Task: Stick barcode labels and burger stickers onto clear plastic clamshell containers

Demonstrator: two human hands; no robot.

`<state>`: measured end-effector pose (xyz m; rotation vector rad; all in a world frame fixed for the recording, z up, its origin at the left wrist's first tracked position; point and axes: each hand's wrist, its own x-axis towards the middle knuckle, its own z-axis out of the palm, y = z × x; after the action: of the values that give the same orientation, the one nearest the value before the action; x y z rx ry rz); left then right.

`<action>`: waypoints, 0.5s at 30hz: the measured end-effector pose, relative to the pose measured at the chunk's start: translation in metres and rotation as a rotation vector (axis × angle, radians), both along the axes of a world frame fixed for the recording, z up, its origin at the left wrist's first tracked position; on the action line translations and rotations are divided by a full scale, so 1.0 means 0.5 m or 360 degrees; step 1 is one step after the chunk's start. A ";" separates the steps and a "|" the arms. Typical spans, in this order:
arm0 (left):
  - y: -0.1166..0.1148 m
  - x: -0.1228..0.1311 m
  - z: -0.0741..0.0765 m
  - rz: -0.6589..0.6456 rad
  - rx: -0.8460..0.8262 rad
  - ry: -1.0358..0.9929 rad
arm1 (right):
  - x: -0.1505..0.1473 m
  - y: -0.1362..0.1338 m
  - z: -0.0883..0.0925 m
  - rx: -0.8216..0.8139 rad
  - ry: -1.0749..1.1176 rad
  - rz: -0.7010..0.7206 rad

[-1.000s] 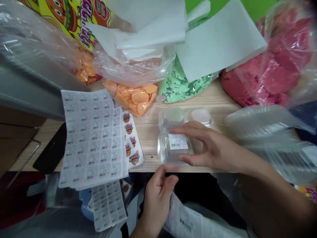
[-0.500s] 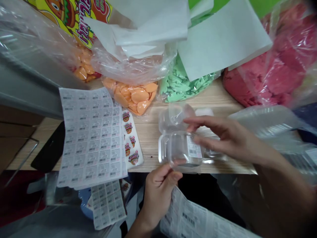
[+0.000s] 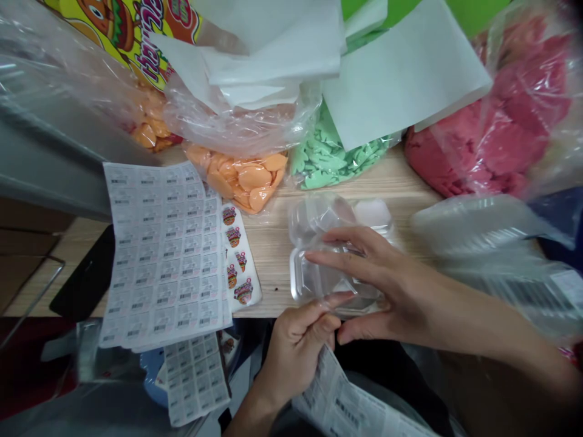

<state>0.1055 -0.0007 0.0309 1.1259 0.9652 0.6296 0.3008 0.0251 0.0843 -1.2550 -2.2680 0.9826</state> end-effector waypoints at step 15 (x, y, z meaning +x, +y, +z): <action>-0.007 0.015 0.009 0.0364 -0.0153 0.0069 | -0.020 -0.008 0.008 0.0025 0.0034 0.0052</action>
<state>0.1128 -0.0044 0.0356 0.9550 1.1599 0.7372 0.2908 0.0209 0.0882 -1.1989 -2.2823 0.9835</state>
